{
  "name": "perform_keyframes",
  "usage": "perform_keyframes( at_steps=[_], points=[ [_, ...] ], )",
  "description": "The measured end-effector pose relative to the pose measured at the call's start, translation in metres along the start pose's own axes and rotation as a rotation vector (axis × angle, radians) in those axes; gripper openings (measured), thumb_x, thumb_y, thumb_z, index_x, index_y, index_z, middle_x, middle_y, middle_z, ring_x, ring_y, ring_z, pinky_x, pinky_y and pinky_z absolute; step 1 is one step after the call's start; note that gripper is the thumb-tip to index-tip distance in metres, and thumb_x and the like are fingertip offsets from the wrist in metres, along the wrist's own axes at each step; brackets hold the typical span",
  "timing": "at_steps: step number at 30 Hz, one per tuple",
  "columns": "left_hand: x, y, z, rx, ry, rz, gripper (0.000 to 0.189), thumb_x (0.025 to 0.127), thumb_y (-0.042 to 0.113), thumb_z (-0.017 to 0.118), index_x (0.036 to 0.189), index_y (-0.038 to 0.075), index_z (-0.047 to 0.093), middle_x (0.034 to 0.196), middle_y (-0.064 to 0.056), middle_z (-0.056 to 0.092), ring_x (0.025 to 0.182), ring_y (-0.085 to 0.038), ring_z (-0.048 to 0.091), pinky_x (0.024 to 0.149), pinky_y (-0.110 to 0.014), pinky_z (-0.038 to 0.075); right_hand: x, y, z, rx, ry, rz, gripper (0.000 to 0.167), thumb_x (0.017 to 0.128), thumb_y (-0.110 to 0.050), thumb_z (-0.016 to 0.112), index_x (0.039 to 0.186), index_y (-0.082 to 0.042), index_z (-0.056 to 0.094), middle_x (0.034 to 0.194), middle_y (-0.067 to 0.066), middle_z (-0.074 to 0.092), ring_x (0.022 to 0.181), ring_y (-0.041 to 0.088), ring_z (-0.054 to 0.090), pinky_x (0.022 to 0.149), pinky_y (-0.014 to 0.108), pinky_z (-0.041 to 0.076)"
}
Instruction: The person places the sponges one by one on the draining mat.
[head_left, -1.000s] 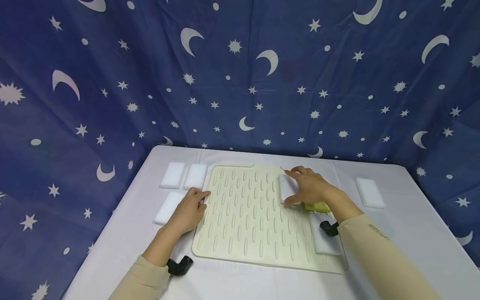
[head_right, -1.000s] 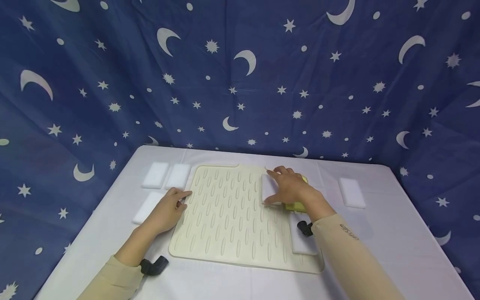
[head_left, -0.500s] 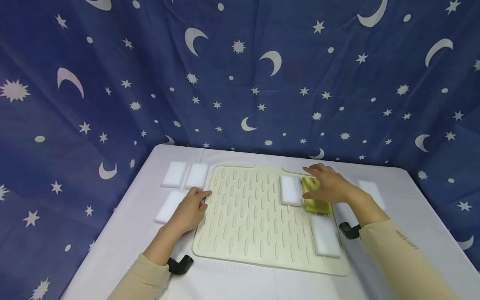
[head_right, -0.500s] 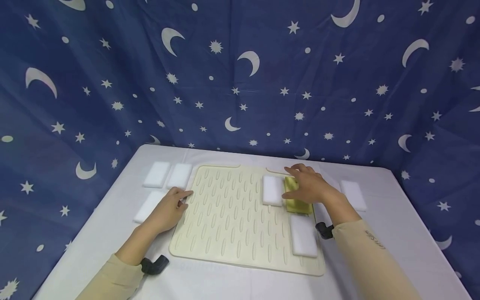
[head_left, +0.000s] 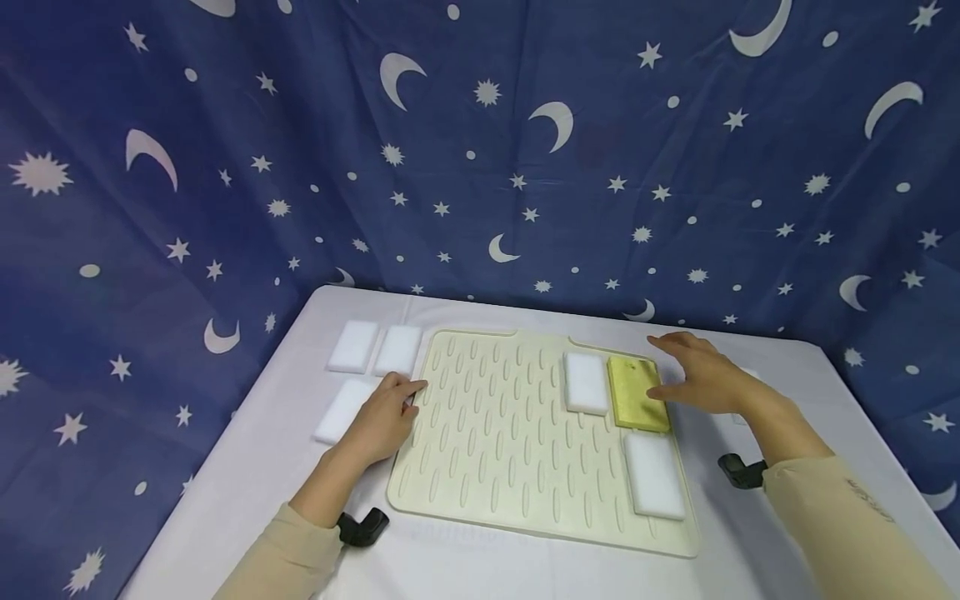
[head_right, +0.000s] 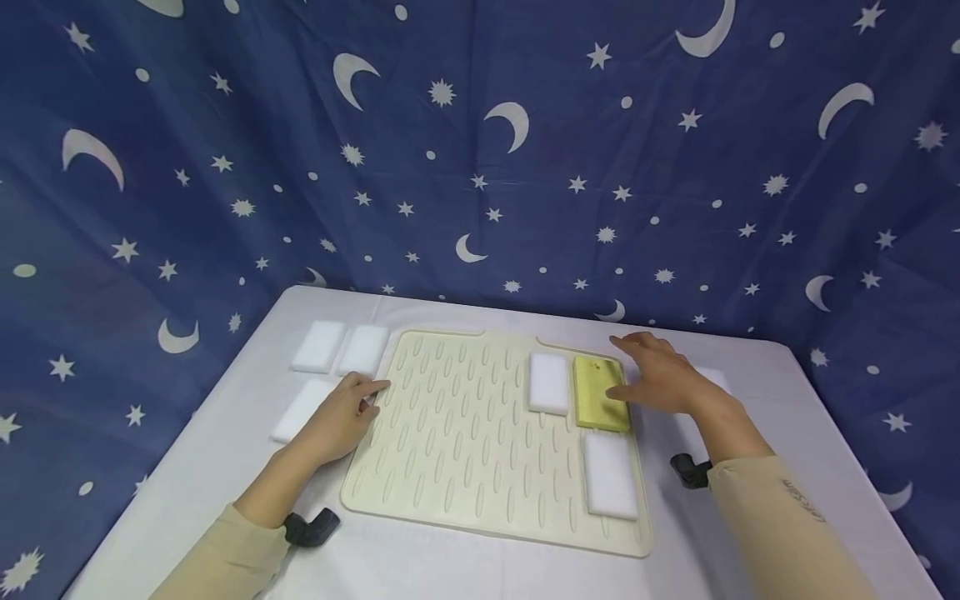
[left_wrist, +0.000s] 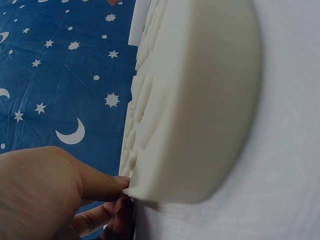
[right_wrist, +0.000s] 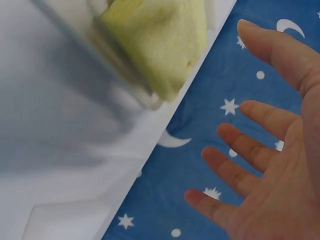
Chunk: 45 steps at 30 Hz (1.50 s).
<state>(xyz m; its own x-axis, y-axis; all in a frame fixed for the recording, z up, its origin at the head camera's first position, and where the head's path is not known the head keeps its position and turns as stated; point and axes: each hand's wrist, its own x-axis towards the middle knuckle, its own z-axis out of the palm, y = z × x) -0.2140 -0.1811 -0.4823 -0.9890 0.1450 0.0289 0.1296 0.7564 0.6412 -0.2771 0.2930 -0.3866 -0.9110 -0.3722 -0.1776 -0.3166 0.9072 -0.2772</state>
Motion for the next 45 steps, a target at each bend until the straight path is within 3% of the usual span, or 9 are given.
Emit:
perform_keyframes(
  at_steps=[19,36,45],
  points=[
    [0.001,-0.001,0.002,0.005,0.006,-0.006,0.044,0.100,0.004,0.061,0.144,0.002,0.060,0.124,-0.013,0.058,0.089,-0.015,0.055,0.080,-0.034,0.047,-0.020,0.055,-0.007,-0.014,-0.027,0.105,0.103,0.082,-0.039,0.085,0.160,0.001,0.032,0.157,0.037,0.027,0.140,0.059,0.028,0.107,0.080,0.030],
    [0.001,0.000,0.001,-0.001,0.005,-0.016,0.044,0.100,0.005,0.061,0.145,0.003,0.059,0.123,-0.012,0.057,0.090,-0.015,0.056,0.081,-0.033,0.048,-0.025,0.099,0.010,0.000,-0.055,0.212,0.110,0.070,-0.032,0.091,0.155,0.008,0.034,0.152,0.043,0.024,0.133,0.066,0.027,0.104,0.083,0.029],
    [0.002,0.000,0.001,0.009,0.004,-0.013,0.045,0.101,0.005,0.061,0.145,0.003,0.059,0.125,-0.013,0.057,0.090,-0.015,0.056,0.082,-0.034,0.048,-0.030,0.118,0.017,0.016,-0.086,0.239,0.110,0.071,-0.027,0.088,0.157,0.007,0.029,0.155,0.044,0.018,0.134,0.070,0.021,0.103,0.086,0.024]
  ],
)
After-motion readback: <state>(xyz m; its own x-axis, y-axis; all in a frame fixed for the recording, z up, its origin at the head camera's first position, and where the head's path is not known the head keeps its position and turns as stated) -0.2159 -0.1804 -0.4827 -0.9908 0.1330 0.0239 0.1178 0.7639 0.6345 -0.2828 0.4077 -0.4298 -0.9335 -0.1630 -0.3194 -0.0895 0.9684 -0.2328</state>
